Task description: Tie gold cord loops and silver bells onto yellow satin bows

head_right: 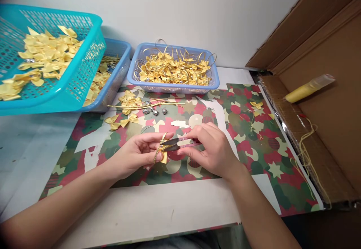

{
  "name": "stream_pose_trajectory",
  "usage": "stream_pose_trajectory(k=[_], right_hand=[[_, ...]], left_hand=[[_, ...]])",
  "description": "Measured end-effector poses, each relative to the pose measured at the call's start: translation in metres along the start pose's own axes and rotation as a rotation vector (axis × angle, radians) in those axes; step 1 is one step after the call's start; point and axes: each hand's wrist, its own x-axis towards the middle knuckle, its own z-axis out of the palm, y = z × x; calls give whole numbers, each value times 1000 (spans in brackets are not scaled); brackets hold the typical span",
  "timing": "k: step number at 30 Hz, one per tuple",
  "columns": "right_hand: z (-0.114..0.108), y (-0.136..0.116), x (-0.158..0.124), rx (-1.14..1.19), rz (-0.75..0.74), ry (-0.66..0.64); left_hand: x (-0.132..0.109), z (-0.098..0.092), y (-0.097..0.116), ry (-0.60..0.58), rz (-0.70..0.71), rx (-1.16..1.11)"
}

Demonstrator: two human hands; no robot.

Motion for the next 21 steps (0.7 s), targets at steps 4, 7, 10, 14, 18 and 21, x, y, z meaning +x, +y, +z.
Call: stream_pose_trajectory(k=[4,7,10,14,18,21], right_hand=[[-1,1,-1,1,-18,7],[-2,1,-1,-8,-34,14],[-2,0,0,-9,-44,8],[-2,-1,1,-8,-54,13],[-2,-1,1,-11,-57,19],[-2,-1,1,-14,-59,18]], left_hand=[[0,0,0,1,-10,-8],[0,0,0,-5,-7,-16],[1,0,0,-6,-15,-29],[1,-1,-1,-8,-30,-40],[0,-2,-1,-16,-24,-50],[0,-1,-1,-8,-23,-55]])
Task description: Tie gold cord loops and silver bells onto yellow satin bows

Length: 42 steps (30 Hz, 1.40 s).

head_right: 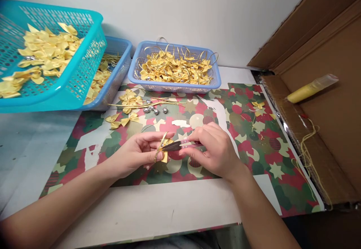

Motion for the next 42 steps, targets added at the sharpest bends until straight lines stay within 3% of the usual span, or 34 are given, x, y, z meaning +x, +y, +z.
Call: stream_pose_trajectory(k=[42], right_hand=[[-3,1,-1,31,37,-16]], left_hand=[[2,-4,0,-47,-18,-35]])
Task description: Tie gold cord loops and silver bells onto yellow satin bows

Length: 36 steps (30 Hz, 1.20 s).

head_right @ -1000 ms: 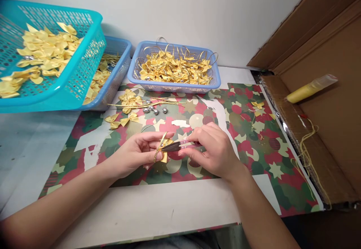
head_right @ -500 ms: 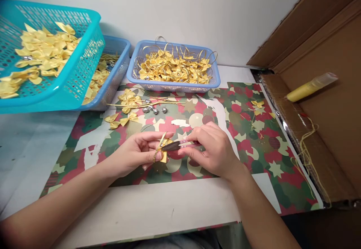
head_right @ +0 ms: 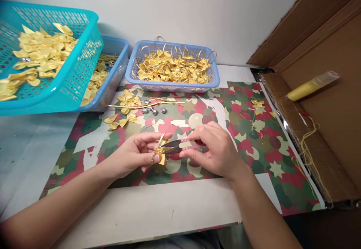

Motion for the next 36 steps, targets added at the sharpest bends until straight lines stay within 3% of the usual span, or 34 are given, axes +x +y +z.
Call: stream_pose_trajectory(k=[15,36], right_hand=[[3,0,-1,44,-28,23],[4,-1,0,56,-41,20]], left_hand=[[-1,-4,1,-117,-68,-97],[-1,-6,-1,-122,-70,-80]])
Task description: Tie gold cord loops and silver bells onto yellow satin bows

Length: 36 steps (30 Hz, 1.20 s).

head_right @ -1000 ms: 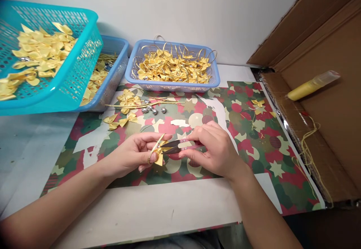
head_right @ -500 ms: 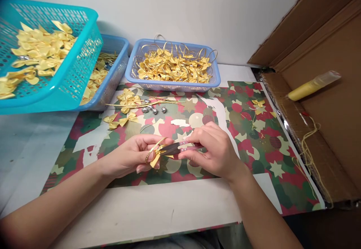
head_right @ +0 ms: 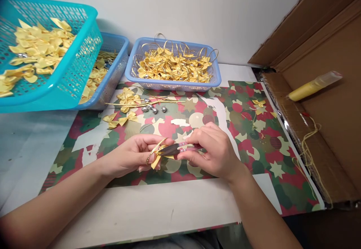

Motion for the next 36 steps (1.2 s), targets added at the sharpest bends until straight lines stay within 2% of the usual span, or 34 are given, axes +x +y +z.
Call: stream_pose_trajectory(k=[16,26,29,32,34,36], right_hand=[[0,-3,2,-111,-78,38],[1,-3,1,-126,-85,54],[-1,0,0,-80,-14,92],[-3,10,-2,-127,156,113],[-2,18,-3,-193,318,52],[2,28,-4,-252,460,-40]], left_hand=[[1,-1,-1,5,-72,-85],[1,-2,0,11,-53,-75],[1,-2,1,18,-30,-52],[1,-1,2,20,11,21],[0,1,2,36,50,152],[-2,2,2,119,161,400]])
